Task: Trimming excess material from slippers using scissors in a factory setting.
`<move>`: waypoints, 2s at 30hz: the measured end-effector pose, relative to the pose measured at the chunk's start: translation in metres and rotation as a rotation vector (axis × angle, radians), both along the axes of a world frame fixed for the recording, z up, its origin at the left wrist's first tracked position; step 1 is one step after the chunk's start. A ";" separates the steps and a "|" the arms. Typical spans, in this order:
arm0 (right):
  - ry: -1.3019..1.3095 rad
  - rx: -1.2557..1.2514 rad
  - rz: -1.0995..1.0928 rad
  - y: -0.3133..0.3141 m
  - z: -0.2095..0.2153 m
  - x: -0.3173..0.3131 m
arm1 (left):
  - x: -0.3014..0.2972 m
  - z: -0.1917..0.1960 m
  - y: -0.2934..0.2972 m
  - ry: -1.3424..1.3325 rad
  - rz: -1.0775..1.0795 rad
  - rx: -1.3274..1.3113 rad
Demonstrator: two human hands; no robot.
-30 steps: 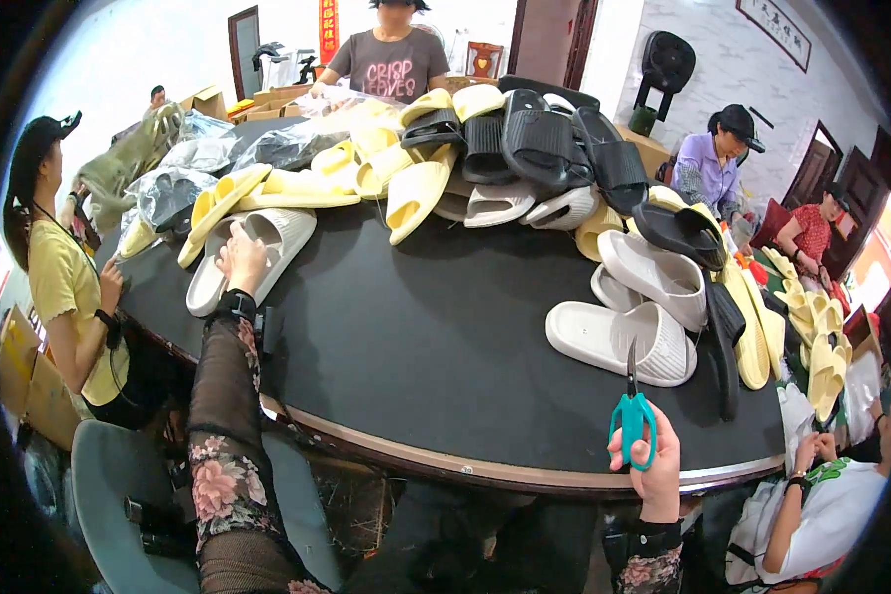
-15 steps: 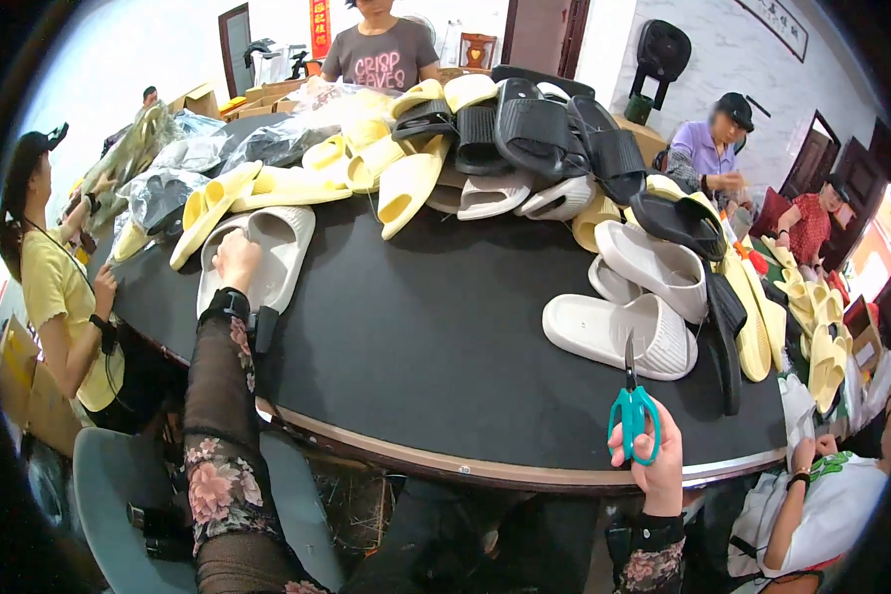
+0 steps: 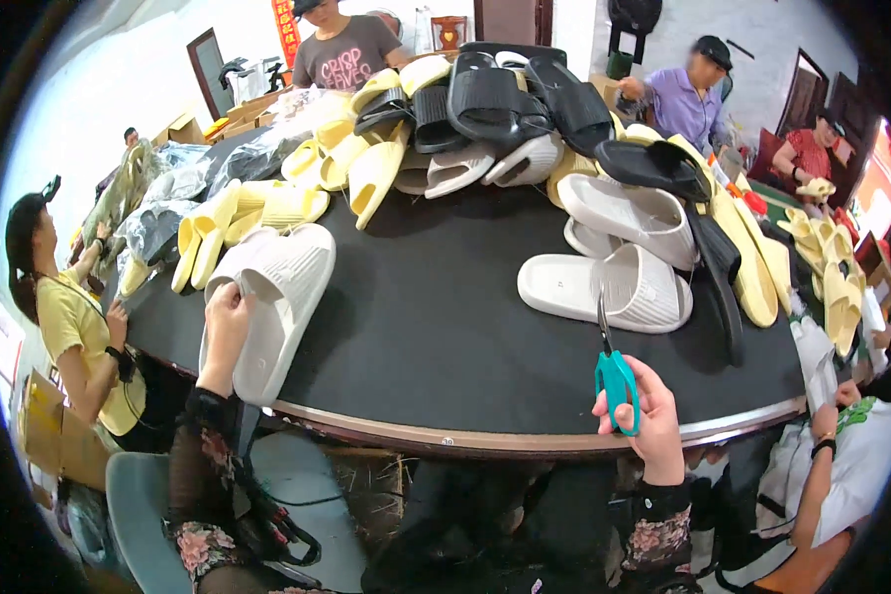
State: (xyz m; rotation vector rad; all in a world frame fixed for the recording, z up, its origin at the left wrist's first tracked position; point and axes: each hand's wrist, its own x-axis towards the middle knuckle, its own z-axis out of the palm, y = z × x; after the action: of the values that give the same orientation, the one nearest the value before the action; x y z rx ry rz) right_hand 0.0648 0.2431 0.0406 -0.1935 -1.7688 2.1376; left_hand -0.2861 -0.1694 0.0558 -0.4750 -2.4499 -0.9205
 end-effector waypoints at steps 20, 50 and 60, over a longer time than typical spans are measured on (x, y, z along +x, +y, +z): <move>0.129 -0.034 0.097 0.006 0.002 0.005 | 0.141 0.053 0.204 0.006 -0.736 -0.150; 0.127 -0.110 0.025 0.005 0.000 0.000 | 0.175 0.026 0.251 -0.915 -0.882 0.590; 0.209 -0.202 0.018 0.012 -0.006 0.009 | 0.232 0.040 0.238 -1.017 -0.781 0.575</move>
State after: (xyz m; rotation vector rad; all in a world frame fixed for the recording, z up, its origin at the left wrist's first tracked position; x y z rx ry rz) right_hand 0.0734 0.2549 0.0350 -0.0036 -1.4451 2.2574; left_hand -0.0538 0.0688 0.0958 -0.9268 -2.5537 -2.6198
